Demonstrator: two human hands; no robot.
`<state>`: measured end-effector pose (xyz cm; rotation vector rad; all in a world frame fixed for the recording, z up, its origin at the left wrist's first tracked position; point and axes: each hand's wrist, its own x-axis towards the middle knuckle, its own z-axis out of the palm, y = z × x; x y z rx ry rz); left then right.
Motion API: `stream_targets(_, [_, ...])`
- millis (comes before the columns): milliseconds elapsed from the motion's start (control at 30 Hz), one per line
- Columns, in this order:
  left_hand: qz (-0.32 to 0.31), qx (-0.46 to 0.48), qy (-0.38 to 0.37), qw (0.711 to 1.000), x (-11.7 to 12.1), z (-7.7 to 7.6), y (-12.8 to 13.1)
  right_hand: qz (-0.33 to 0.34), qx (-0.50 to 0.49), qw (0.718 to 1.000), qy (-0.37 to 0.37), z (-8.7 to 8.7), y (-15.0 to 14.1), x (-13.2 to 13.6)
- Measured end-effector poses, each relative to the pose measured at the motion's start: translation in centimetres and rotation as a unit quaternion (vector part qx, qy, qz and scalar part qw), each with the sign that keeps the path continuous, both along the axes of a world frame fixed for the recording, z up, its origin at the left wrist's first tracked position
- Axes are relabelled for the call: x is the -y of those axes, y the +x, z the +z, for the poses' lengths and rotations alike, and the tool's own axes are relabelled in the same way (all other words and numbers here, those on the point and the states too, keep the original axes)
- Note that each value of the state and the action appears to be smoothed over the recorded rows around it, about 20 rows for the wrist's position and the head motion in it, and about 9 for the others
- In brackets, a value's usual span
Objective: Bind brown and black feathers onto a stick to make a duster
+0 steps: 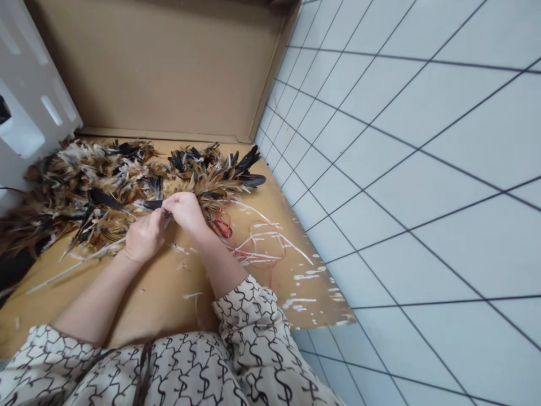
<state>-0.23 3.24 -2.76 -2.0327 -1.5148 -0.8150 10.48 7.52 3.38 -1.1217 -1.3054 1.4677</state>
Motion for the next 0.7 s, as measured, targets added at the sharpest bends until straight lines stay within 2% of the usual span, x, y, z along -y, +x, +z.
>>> stream_targets(200, [-0.029, -0.008, -0.018, 0.999, -0.1, -0.2, -0.2, 0.03, -0.016, 0.999, -0.013, 0.2, 0.5, 0.0])
stream_targets(467, [-0.035, 0.021, -0.039, 0.998, 0.2, 0.3, -0.3, 0.138, -0.121, 0.98, -0.082, 1.2, 2.3, -0.5])
stream_targets(567, [-0.04, 0.064, -0.096, 0.993, 0.3, 1.2, -0.9, 0.126, -0.196, 0.969, -0.078, 2.1, 4.2, -1.1])
stream_targets(700, [-0.019, 0.119, -0.228, 0.966, 0.6, 3.0, -2.4, 0.05, -0.26, 0.963, -0.049, 3.2, 7.3, -2.1])
